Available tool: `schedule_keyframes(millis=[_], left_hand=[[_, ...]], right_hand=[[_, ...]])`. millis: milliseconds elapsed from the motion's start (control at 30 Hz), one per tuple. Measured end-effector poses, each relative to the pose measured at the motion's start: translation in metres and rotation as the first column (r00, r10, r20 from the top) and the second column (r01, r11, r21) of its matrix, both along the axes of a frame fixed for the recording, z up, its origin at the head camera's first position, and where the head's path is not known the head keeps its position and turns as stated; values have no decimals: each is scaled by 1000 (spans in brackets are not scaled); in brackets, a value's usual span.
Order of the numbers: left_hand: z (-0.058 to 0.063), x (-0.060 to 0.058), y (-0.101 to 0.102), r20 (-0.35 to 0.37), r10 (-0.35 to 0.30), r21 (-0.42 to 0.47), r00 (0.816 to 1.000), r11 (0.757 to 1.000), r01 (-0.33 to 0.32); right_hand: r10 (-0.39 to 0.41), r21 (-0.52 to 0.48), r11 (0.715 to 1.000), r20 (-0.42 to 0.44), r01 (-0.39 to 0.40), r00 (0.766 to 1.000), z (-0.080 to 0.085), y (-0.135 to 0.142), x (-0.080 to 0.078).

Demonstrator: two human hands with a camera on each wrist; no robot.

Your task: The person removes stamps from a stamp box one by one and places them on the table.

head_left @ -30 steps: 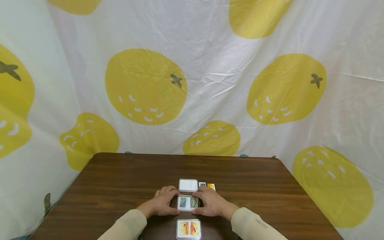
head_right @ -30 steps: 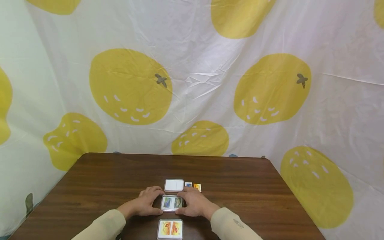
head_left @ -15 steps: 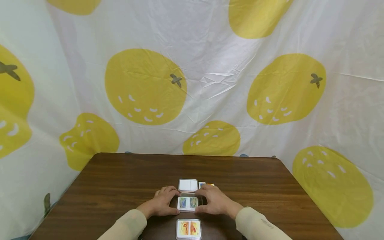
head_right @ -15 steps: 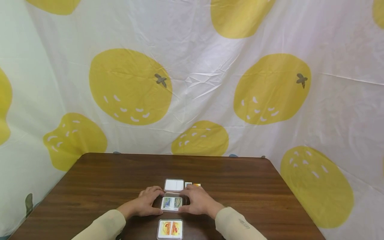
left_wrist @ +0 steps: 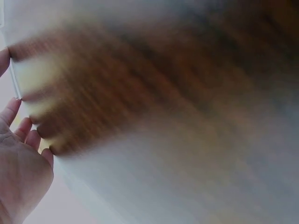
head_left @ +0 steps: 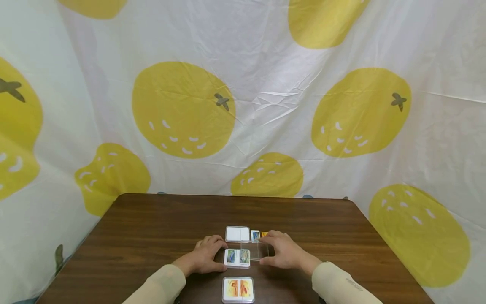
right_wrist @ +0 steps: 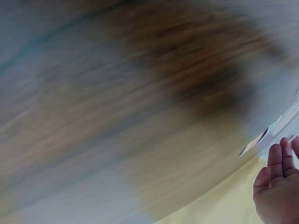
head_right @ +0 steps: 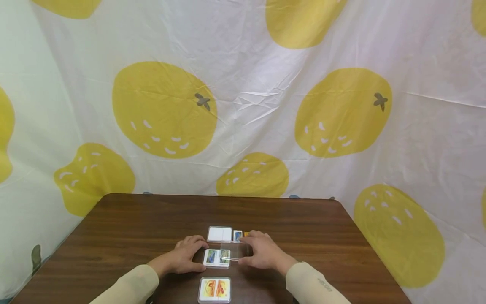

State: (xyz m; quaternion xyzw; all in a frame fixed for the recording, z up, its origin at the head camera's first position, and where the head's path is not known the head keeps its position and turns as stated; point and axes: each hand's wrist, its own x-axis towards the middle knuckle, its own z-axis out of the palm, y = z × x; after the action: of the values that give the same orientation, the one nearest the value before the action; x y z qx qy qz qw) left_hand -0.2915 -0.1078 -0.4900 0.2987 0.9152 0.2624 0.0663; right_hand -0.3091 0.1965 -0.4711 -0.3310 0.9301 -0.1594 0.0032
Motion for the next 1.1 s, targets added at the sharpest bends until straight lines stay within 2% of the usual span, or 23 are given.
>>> schedule_keyframes(millis=[200, 300, 533, 900, 1100], left_hand=[[-6, -3, -2, -39, -21, -4, 999, 1000, 21], [-7, -3, -3, -56, -28, -17, 998, 1000, 27], [-7, -4, -1, -14, -24, -27, 1000, 999, 23], [0, 0, -1, -10, -3, -22, 1000, 1000, 2], [-4, -2, -1, -13, -11, -14, 1000, 1000, 11]], right_hand=[[-12, -27, 1000, -29, 11, 1000, -4, 16, -1], [-29, -41, 999, -18, 28, 999, -5, 25, -1], [-75, -84, 994, 9, 76, 997, -8, 49, 3], [-99, -90, 991, 41, 102, 994, -5, 89, 6], [-125, -96, 986, 92, 133, 988, 0, 112, 14]])
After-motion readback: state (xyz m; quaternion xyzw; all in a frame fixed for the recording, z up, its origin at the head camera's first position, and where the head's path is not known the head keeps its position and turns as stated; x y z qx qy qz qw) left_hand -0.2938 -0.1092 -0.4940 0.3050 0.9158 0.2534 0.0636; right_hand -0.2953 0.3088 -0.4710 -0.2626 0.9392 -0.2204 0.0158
